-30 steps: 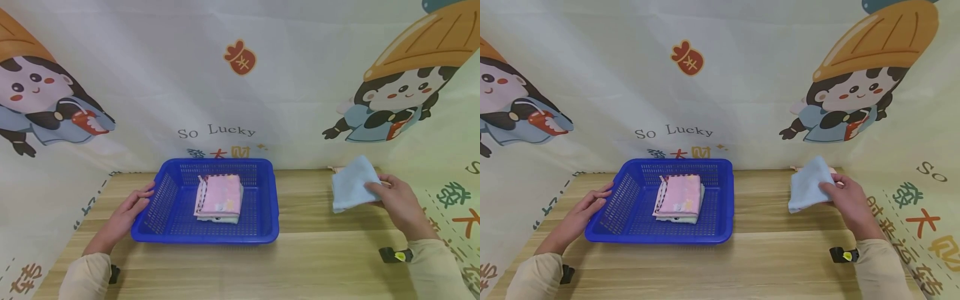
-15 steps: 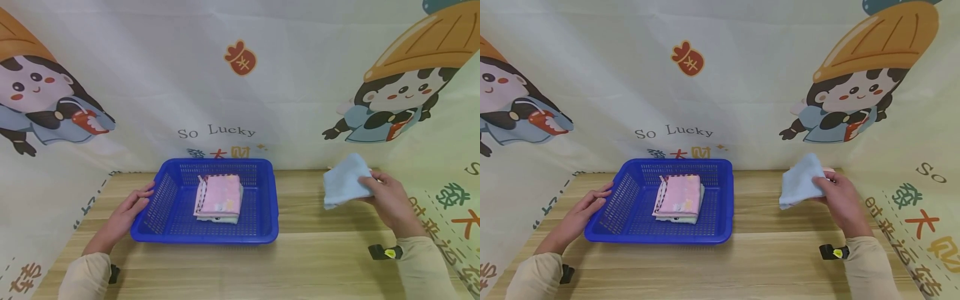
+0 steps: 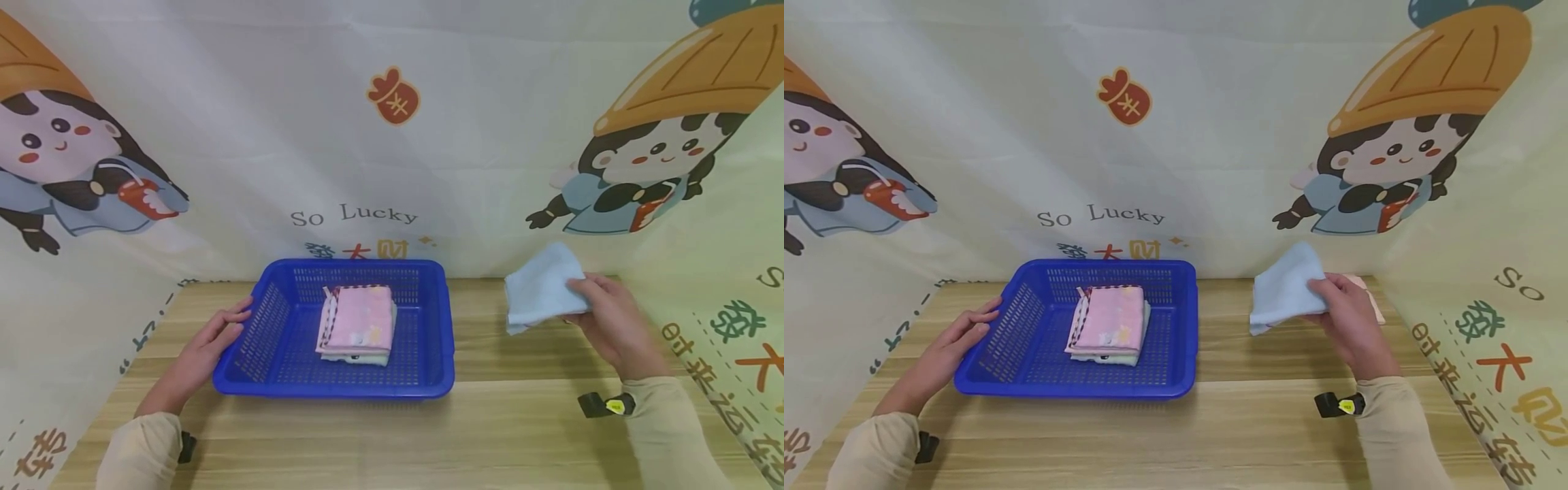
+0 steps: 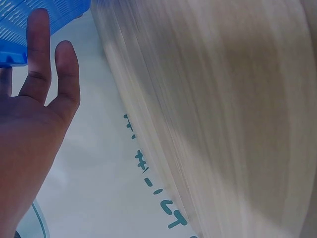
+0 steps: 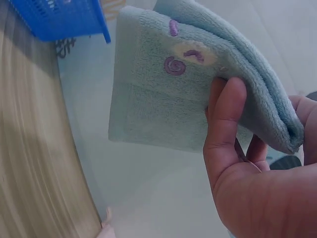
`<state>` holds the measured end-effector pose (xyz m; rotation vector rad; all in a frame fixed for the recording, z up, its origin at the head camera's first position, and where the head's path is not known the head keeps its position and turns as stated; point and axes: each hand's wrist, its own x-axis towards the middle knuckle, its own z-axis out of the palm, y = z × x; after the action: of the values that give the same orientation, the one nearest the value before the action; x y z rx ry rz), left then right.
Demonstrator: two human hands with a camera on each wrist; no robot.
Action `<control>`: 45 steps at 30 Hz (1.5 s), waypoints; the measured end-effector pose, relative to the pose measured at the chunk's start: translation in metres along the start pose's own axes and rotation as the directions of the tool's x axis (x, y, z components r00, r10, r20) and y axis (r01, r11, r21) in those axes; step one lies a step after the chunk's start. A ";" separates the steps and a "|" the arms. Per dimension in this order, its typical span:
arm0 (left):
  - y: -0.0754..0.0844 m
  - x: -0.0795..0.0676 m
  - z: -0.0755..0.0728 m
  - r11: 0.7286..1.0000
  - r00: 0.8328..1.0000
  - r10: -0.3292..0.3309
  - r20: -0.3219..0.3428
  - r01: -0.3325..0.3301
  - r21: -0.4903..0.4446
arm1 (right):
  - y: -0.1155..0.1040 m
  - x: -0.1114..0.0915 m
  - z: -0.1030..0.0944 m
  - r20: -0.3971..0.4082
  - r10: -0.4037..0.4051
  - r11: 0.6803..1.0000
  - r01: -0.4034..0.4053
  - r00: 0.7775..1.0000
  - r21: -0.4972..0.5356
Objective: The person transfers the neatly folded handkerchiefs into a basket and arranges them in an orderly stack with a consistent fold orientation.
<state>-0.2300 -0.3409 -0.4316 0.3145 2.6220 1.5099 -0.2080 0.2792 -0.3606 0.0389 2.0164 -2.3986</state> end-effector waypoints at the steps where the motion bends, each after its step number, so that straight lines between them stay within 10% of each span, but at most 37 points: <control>1: 0.000 0.000 0.000 1.000 1.000 -0.002 0.002 0.002 0.006 | 0.000 0.000 0.003 -0.001 -0.001 1.000 0.002 1.000 0.014; 45: 0.002 0.005 -0.015 0.997 0.997 -0.074 0.036 0.073 0.038 | -0.002 0.026 0.114 0.201 -0.005 0.990 -0.024 0.980 0.142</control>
<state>-0.2375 -0.3511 -0.4224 0.2439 2.6051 1.4210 -0.2360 0.1674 -0.3397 -0.1847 1.7520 -2.4264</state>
